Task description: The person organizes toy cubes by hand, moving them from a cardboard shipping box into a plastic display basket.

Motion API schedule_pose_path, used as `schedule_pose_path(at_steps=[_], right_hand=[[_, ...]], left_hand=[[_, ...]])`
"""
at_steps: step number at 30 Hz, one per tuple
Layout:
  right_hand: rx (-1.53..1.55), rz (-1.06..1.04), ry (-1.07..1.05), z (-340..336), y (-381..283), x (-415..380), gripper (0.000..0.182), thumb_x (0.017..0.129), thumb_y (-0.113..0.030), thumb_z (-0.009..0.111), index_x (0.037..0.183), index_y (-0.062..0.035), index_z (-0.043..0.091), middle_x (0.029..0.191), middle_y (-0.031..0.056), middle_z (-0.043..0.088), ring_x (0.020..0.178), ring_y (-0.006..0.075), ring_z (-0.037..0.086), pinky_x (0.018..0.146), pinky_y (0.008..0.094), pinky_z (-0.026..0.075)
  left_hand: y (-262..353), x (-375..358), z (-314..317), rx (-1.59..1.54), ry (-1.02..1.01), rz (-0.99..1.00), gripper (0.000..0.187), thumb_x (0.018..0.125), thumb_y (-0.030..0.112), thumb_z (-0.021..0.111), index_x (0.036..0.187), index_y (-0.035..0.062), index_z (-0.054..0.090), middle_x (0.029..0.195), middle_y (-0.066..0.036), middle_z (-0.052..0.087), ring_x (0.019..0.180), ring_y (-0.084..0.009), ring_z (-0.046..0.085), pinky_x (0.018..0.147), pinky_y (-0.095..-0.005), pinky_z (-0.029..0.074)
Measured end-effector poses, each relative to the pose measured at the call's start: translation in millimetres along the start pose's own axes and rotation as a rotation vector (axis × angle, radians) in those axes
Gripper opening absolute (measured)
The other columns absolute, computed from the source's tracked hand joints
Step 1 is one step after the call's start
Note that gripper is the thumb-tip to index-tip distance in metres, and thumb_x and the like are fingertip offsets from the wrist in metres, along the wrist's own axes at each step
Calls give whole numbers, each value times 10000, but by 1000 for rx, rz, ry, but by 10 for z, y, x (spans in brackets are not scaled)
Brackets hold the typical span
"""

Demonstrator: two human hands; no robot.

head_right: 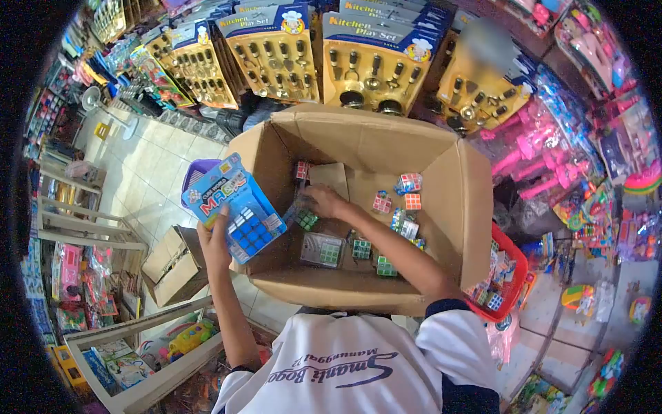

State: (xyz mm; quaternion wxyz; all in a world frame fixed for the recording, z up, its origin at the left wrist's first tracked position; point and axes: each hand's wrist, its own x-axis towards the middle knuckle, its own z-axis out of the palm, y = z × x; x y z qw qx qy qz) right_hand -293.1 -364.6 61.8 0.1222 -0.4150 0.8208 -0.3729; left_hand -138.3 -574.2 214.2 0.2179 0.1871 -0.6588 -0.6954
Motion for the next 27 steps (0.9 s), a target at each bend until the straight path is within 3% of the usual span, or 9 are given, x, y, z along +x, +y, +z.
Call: schedule_pose_path(at_steps=[3,6,9,12,15,19,20,23,27], right_hand=[[257,124,-109,-600,-511,-93,226,896,-220,557,1015,-28,570,974,181,608,930,316,588,793,393,451],[213,-95,-37,-936,-683,-202,203,917,-209,530,1000,-25,545,916,159,607,830,296,586,747,361,453],[247,59,37,-1174,-972,-504,199,945,-200,510,1029,-21,535,855,66,585,834,115,537,756,291,441],[320,91,259,-1262,-1277,-803,179,934,-178,515,1007,-15,523,828,76,583,770,135,568,703,300,448],[366,139,447,-1333,-1683,-1100,199,945,-189,513,1026,-8,509,809,47,580,781,77,540,689,265,441],[398,160,727,-1170,-1855,-1497,211,957,-208,503,1037,-13,501,838,48,588,773,49,527,676,223,431],[416,117,795,-1125,-1898,-1580,208,958,-201,500,1061,-21,486,890,58,594,788,49,528,673,217,431],[570,126,1023,-946,-2096,-1784,221,956,-189,502,1099,-25,460,939,71,595,810,61,537,694,222,442],[661,129,1078,-712,-2160,-1965,300,942,-178,524,1172,-21,411,995,92,590,890,102,567,766,229,460]], left_hand=[[-40,-14,-156,-99,46,-15,308,886,154,601,1141,-6,535,1034,-66,598,921,-109,542,822,-250,421],[169,-116,-182,-215,55,-27,356,898,141,576,1203,-11,475,1093,-92,571,952,-125,541,854,-274,428],[142,-196,-254,-177,20,80,373,901,124,575,1225,-18,457,1091,-92,570,966,-131,544,861,-274,434],[334,-358,-205,-94,18,113,451,905,92,562,1302,-21,382,1126,-102,551,993,-143,541,876,-279,435],[388,-495,-162,-161,14,167,552,911,68,543,1384,-11,271,1178,-114,523,1024,-149,530,885,-280,436],[483,-629,-169,-72,-115,308,721,880,50,554,1455,15,121,1438,-163,266,1237,-216,381,1033,-348,314],[505,-677,-175,33,-110,369,763,869,56,560,1466,28,85,1512,-148,113,1333,-222,241,1093,-355,194],[526,-814,-207,215,-106,450,787,876,65,554,1471,40,40,1535,-129,37,1370,-206,152,1107,-344,137],[356,-955,-302,155,-385,143,423,882,42,529,1298,-10,468,1341,-180,471,1186,-225,477,1001,-313,341]])
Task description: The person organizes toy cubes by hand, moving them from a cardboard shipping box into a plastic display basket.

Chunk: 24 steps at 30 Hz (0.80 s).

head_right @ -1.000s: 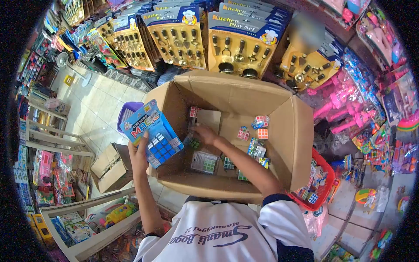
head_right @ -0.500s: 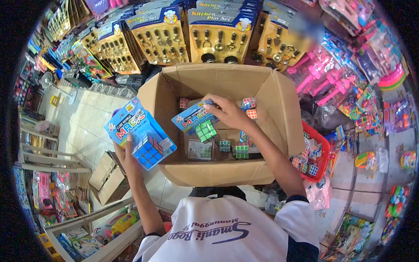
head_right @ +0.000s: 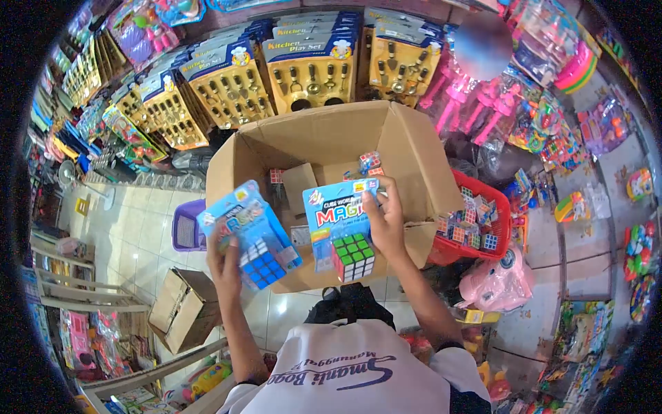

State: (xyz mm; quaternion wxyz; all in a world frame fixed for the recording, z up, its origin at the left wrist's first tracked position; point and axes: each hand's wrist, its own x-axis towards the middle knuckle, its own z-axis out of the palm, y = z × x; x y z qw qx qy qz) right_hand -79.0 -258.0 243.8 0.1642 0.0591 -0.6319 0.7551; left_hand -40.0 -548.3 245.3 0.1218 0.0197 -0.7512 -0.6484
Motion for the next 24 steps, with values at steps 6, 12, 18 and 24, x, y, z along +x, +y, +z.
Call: schedule_pose_path(at_steps=[6,12,18,24], right_hand=[[-55,66,-2,-82,-197,-169,273,940,-164,516,1173,-29,469,985,74,595,886,115,570,784,245,452],[-272,-77,-150,-343,-361,-206,215,955,-198,483,995,-9,576,897,42,607,807,81,528,741,245,427],[-316,-11,-112,-849,-472,-242,221,957,-210,477,992,-15,575,909,51,605,838,92,520,776,251,414],[-330,-13,-104,-1670,-458,-189,191,932,-178,510,1020,-17,565,990,74,599,983,143,547,875,282,404]], left_hand=[[142,-97,382,92,-384,83,291,862,4,465,1100,-12,632,998,-120,673,957,-162,592,875,-262,421],[217,-137,790,100,-481,230,272,863,90,518,1091,11,645,715,-70,588,614,-93,479,581,-252,409],[382,-326,1519,51,-663,254,234,869,189,583,948,-17,660,616,-46,560,539,-78,440,506,-255,367],[201,-764,2545,19,-528,3,337,908,263,576,710,-9,605,526,20,454,512,-52,399,451,-264,301]])
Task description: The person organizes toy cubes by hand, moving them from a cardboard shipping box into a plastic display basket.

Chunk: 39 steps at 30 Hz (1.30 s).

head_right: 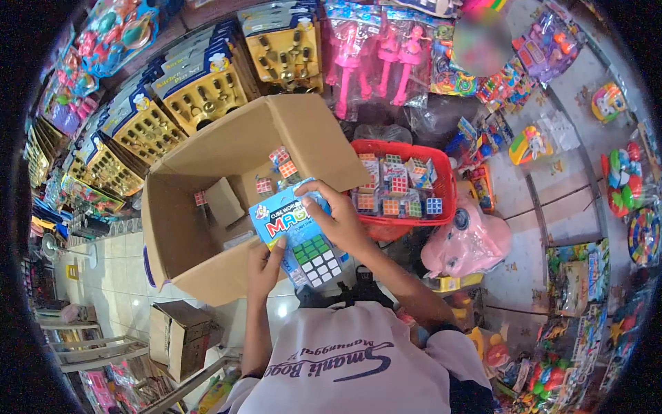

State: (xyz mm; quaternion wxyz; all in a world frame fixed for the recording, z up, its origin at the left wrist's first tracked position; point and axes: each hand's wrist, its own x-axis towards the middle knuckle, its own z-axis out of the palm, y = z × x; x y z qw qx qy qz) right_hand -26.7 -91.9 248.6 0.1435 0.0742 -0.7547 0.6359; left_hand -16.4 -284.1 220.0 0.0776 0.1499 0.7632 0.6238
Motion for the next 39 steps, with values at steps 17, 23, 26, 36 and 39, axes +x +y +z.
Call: schedule_pose_path(at_steps=[17,23,26,36,39], right_hand=[[-211,-140,-157,-1370,236,-209,364,866,-281,564,1121,-22,567,1193,154,498,1143,291,481,943,376,383],[-321,-219,-310,-1225,229,-488,702,722,-418,720,1238,-23,455,1213,187,473,1178,347,430,993,440,338],[-285,-176,-288,-1138,265,-628,800,662,-418,776,1265,-27,425,1241,196,453,1195,355,417,1005,449,335],[-263,-3,-254,-1334,377,-926,747,636,-309,821,1245,-50,474,1218,139,494,1164,283,469,994,384,359],[-199,105,-232,-1511,432,-972,713,653,-265,823,1232,-44,469,1204,120,508,1129,233,506,958,341,392]], left_hand=[[152,273,1071,-69,116,-75,311,946,241,539,766,-1,617,614,32,477,585,-27,381,498,-232,290],[8,274,1073,-76,85,-60,356,942,239,544,681,-2,565,557,41,442,535,-34,353,460,-254,265],[-131,222,1040,-113,68,-113,358,941,238,544,675,-1,558,558,47,439,539,-32,353,461,-253,265],[-217,117,1271,-119,14,-342,472,948,411,487,838,-23,636,742,-20,548,727,-83,476,649,-270,387],[-448,213,1394,-289,-63,-331,471,953,408,476,895,-25,654,795,-29,581,753,-96,465,717,-270,386]])
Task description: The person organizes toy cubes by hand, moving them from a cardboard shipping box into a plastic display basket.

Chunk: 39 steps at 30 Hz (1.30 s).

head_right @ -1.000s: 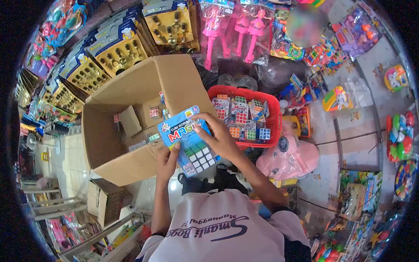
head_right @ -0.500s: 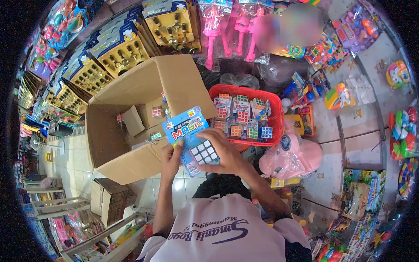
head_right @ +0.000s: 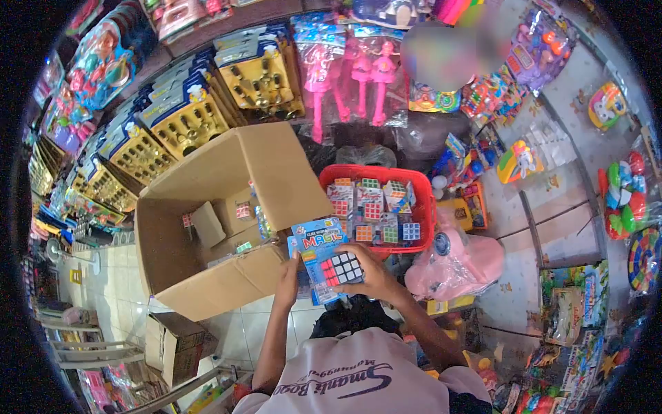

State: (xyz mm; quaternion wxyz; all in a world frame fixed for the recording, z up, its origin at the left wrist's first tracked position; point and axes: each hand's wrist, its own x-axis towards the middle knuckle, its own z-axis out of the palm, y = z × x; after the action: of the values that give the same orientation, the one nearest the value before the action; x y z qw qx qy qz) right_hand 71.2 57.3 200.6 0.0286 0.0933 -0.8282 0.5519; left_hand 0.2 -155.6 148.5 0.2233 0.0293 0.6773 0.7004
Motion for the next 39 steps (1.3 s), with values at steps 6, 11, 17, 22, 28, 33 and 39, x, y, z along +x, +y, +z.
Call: schedule_pose_path(at_steps=[6,11,17,22,28,33,39], right_hand=[[23,91,15,-305,331,-103,722,671,-292,808,1243,-50,440,1184,120,506,1110,240,507,935,353,402],[159,160,44,-547,768,-224,678,694,-297,796,1213,-52,436,1125,108,525,1027,192,539,871,329,438],[112,209,117,-815,1398,-389,668,722,-305,782,1208,-36,412,1052,94,540,944,171,549,829,324,456],[-54,137,239,-1057,1819,-334,666,718,-302,784,1195,-18,415,1085,138,533,1001,230,550,865,355,442],[-323,22,324,-1225,2408,-133,658,685,-274,780,1182,-15,434,1102,196,526,1035,366,522,873,428,424],[-492,56,245,-1174,2743,-103,658,694,-282,765,1199,-22,432,1131,203,523,1064,381,506,893,441,411],[-553,99,259,-1039,2751,-52,685,693,-279,764,1224,-26,412,1155,190,512,1108,362,482,910,442,397]], left_hand=[[-82,213,344,75,1,58,404,958,327,493,865,-38,639,733,12,560,700,-69,450,650,-256,383],[-397,492,635,-33,-61,134,257,925,106,469,1057,-41,632,965,-50,639,905,-96,534,829,-244,415],[-630,633,880,-15,-87,81,400,879,27,506,1279,33,494,1183,-77,557,1016,-131,528,866,-254,426],[-788,821,1035,-38,-27,171,515,877,19,543,1361,49,368,1199,-86,520,993,-124,515,847,-233,426],[-823,1099,1064,-24,-62,40,546,872,-34,543,1376,54,352,1287,-107,466,1087,-153,503,891,-258,420],[-1123,1494,1064,84,-41,154,483,852,-31,550,1315,46,434,1235,-87,511,985,-129,533,813,-253,443],[-1244,1711,1107,181,-54,166,447,863,-16,541,1295,63,455,1140,-60,553,881,-102,536,745,-231,446]])
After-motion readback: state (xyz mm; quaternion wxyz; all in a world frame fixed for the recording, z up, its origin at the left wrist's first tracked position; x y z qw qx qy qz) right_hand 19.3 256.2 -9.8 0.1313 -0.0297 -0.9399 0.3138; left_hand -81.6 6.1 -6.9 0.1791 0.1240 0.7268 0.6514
